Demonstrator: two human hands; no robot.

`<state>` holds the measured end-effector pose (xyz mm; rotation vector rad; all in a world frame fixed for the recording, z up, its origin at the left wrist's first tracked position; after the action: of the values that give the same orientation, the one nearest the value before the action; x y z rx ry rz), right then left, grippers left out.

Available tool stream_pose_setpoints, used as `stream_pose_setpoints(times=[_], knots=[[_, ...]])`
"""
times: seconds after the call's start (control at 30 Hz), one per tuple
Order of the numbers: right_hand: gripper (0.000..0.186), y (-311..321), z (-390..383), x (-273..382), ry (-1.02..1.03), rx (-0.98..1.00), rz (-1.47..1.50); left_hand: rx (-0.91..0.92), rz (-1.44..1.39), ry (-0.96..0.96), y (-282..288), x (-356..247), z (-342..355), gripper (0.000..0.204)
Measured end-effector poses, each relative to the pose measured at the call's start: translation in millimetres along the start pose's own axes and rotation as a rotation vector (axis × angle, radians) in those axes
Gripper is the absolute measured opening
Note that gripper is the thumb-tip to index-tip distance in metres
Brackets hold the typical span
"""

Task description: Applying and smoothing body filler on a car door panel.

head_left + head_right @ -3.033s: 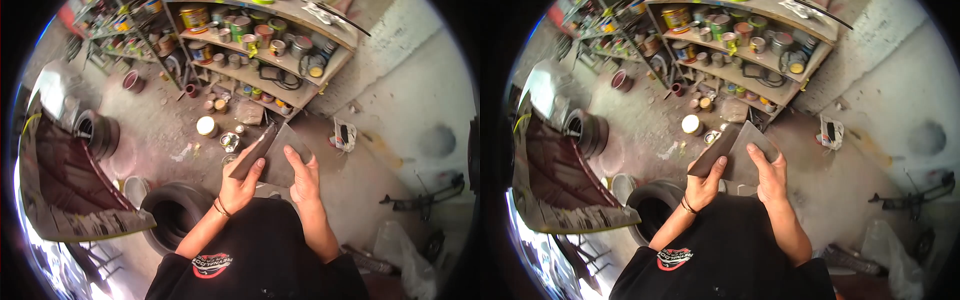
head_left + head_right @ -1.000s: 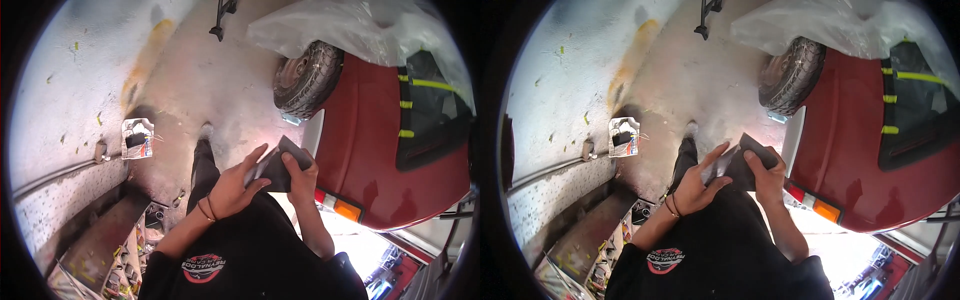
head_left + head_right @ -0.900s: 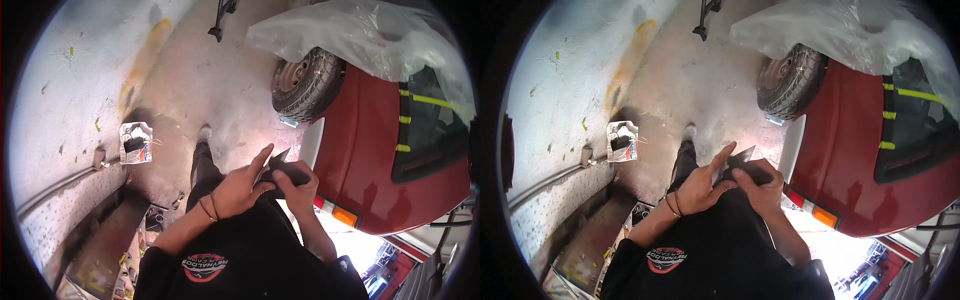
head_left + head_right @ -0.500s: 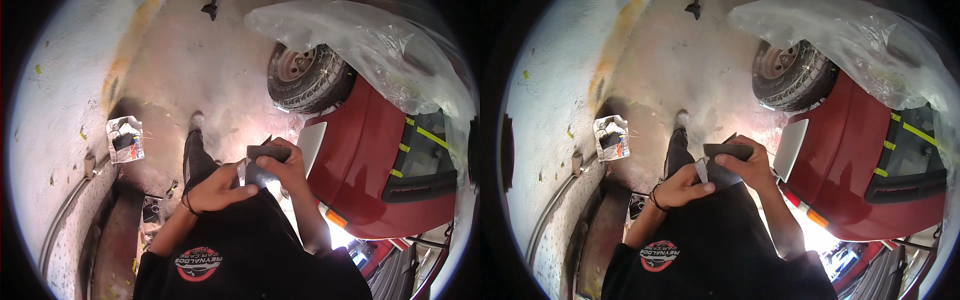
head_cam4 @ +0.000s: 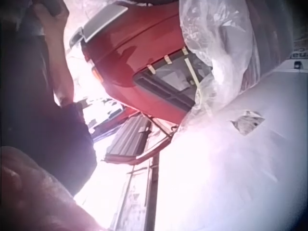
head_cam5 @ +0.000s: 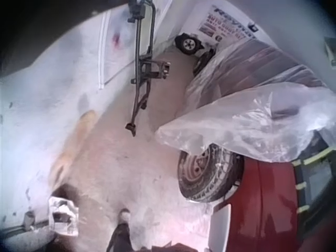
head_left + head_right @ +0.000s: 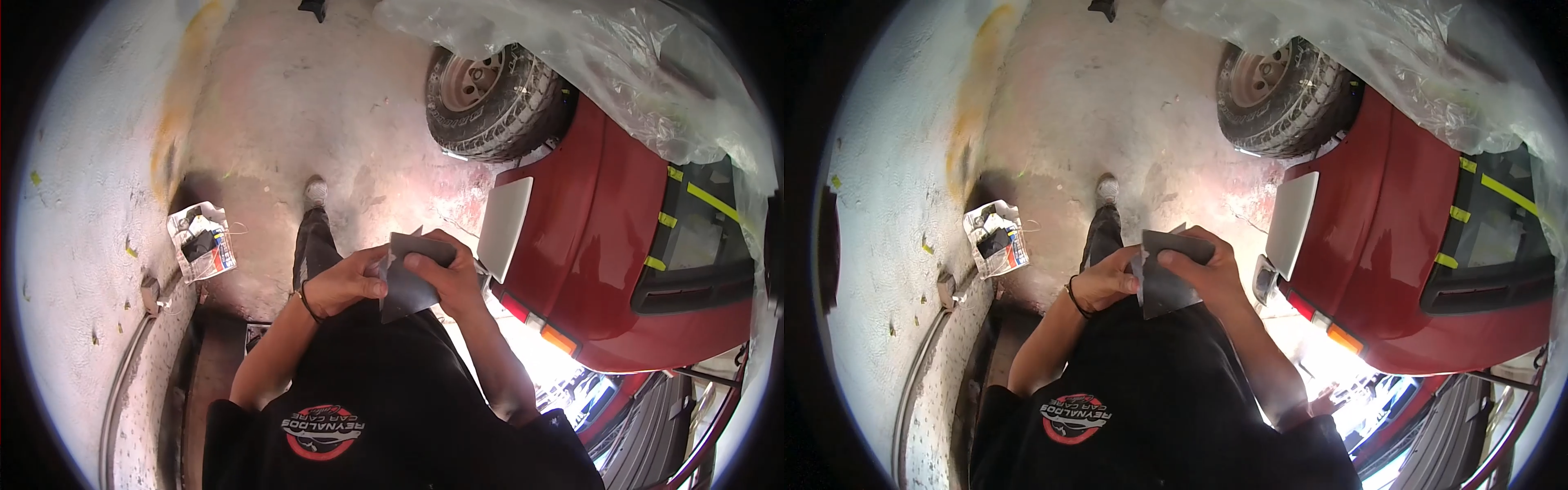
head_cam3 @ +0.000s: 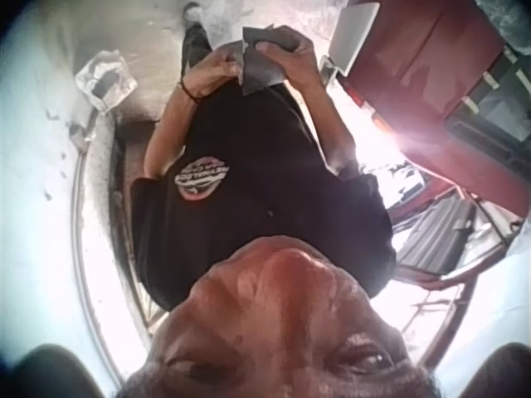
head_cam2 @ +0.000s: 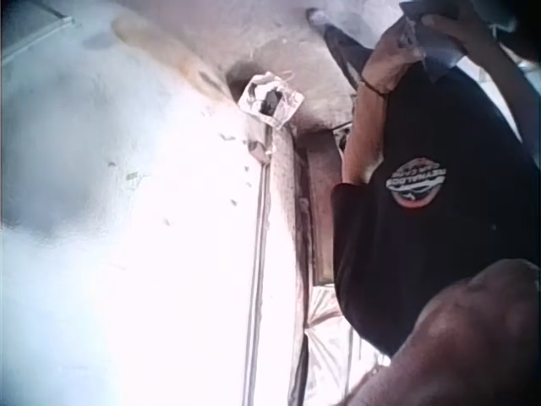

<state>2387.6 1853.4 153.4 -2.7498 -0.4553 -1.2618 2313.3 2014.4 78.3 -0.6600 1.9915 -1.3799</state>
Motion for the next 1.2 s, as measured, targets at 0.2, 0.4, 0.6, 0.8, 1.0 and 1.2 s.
stream_pose_setpoints(times=[0.2,0.4,0.6,0.8,1.0,1.2], knots=[[0.018,43.3,-16.7,-14.5,0.036,-0.49,0.383,-0.081,0.383,-0.194,-50.3,-17.4,20.5,0.07],[0.023,71.6,-38.0,-14.7,0.177,-0.681,0.373,-0.278,0.967,-0.184,-76.6,-27.3,57.0,0.051],[0.018,65.3,-104.6,-38.8,0.234,-0.828,0.278,0.028,1.165,-0.25,-114.7,6.4,68.1,0.077],[0.014,84.0,-170.8,-65.2,0.415,-0.656,0.05,0.359,1.287,0.004,-129.5,63.7,69.4,0.068],[0.018,105.2,-228.4,-143.4,0.321,-0.77,0.539,0.207,1.545,0.155,-135.8,152.8,36.9,0.069],[0.017,100.0,-293.4,-188.9,0.448,-0.717,0.277,0.388,1.751,0.173,-146.2,211.3,-15.6,0.056]])
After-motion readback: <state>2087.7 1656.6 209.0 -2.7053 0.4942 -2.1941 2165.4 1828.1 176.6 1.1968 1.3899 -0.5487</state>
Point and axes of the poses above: each hand's wrist, its own z-axis towards the middle knuckle, its own y-axis out of the back of the hand, x = y × z, the point moved 5 cm from there along z, towards the middle knuckle, and after that the axes turned 3 degrees about -x, right-handed, at the moved point
